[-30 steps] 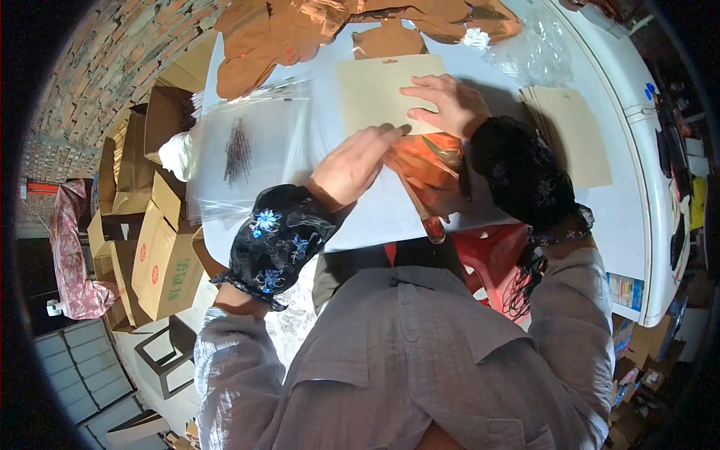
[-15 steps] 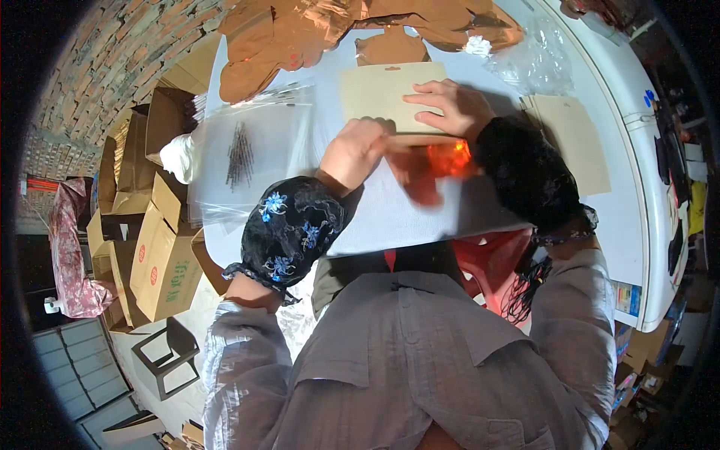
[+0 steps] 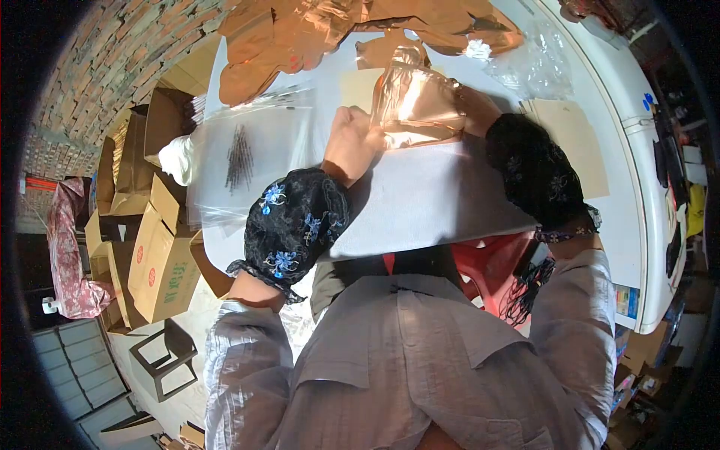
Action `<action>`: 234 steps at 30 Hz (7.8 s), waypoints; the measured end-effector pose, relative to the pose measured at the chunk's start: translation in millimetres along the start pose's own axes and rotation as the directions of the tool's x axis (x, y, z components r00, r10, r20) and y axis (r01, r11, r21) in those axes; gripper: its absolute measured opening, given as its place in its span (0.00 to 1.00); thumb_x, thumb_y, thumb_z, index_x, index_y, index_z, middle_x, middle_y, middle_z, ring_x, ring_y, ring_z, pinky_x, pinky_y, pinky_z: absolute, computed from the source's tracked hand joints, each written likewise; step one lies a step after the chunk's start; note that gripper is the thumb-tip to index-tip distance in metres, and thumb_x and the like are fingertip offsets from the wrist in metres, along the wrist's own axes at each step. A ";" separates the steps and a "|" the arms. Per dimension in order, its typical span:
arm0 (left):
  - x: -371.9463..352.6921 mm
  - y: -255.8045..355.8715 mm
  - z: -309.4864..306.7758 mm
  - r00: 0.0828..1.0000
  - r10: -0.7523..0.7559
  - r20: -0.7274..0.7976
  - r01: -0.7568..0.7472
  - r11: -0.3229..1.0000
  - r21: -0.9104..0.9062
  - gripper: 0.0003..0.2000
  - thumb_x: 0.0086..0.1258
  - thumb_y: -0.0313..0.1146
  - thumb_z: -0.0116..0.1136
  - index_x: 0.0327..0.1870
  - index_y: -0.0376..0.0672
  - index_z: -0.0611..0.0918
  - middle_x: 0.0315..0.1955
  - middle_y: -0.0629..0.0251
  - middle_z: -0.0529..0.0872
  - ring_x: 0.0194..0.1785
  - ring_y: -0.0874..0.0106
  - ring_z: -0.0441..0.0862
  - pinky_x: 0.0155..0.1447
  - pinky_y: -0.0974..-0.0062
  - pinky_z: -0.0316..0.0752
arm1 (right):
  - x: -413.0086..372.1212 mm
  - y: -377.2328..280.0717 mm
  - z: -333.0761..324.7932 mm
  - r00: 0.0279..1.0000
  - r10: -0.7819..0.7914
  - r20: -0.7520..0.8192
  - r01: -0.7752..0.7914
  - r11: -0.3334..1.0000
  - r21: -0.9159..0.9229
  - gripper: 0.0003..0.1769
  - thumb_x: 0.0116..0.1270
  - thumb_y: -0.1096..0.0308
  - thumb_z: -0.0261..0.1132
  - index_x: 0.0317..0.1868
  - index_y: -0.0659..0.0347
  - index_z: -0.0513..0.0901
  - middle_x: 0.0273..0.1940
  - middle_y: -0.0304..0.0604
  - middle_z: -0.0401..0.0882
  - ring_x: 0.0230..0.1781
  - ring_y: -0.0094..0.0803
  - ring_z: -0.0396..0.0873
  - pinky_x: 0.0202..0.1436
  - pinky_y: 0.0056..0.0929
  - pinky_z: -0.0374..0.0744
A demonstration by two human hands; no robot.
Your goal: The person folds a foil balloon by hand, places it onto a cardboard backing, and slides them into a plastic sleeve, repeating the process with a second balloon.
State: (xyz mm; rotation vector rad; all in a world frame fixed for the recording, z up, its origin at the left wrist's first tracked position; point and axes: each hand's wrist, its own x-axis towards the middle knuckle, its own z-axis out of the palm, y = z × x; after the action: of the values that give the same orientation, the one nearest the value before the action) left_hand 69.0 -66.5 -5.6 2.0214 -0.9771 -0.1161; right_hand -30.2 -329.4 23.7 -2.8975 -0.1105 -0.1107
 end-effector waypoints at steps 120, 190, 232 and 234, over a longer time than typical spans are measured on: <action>-38.4 20.3 17.7 0.934 0.286 0.215 -0.358 0.767 0.533 0.26 0.77 0.49 0.45 0.75 0.57 0.64 0.76 0.56 0.58 0.79 0.56 0.52 0.79 0.55 0.48 | 31.5 23.0 35.4 0.862 0.490 -0.125 -0.356 0.764 0.537 0.17 0.69 0.58 0.61 0.29 0.63 0.74 0.22 0.32 0.68 0.27 0.20 0.67 0.32 0.27 0.68; -31.4 15.8 15.2 0.960 0.200 -0.194 -0.123 0.929 0.349 0.40 0.66 0.38 0.65 0.76 0.43 0.57 0.72 0.41 0.58 0.74 0.43 0.57 0.73 0.52 0.56 | -2.3 12.0 25.1 0.882 0.440 0.169 -0.266 0.168 0.949 0.18 0.66 0.54 0.64 0.49 0.57 0.80 0.42 0.34 0.81 0.40 0.24 0.78 0.45 0.28 0.77; -41.3 20.3 25.4 0.920 0.387 0.058 -0.377 0.838 0.394 0.19 0.70 0.34 0.58 0.62 0.43 0.78 0.63 0.53 0.77 0.67 0.55 0.73 0.71 0.60 0.68 | -7.8 -19.5 -37.0 0.539 0.830 -0.145 0.251 0.006 0.968 0.07 0.70 0.62 0.63 0.41 0.54 0.75 0.27 0.28 0.70 0.20 0.16 0.65 0.21 0.17 0.62; -40.9 19.8 26.2 0.908 0.418 0.032 -0.392 0.821 0.416 0.19 0.70 0.33 0.58 0.61 0.43 0.79 0.61 0.54 0.79 0.65 0.55 0.75 0.70 0.61 0.70 | -11.4 -27.3 -31.2 0.682 0.729 -0.052 0.082 -0.006 0.997 0.09 0.69 0.63 0.63 0.45 0.56 0.75 0.29 0.28 0.72 0.21 0.17 0.67 0.21 0.19 0.64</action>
State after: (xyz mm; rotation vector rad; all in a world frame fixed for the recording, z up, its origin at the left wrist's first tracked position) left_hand 18.2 -62.6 -18.0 2.1179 -1.4677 0.4189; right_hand -45.9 -311.2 59.4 -1.1972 0.5243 -0.5942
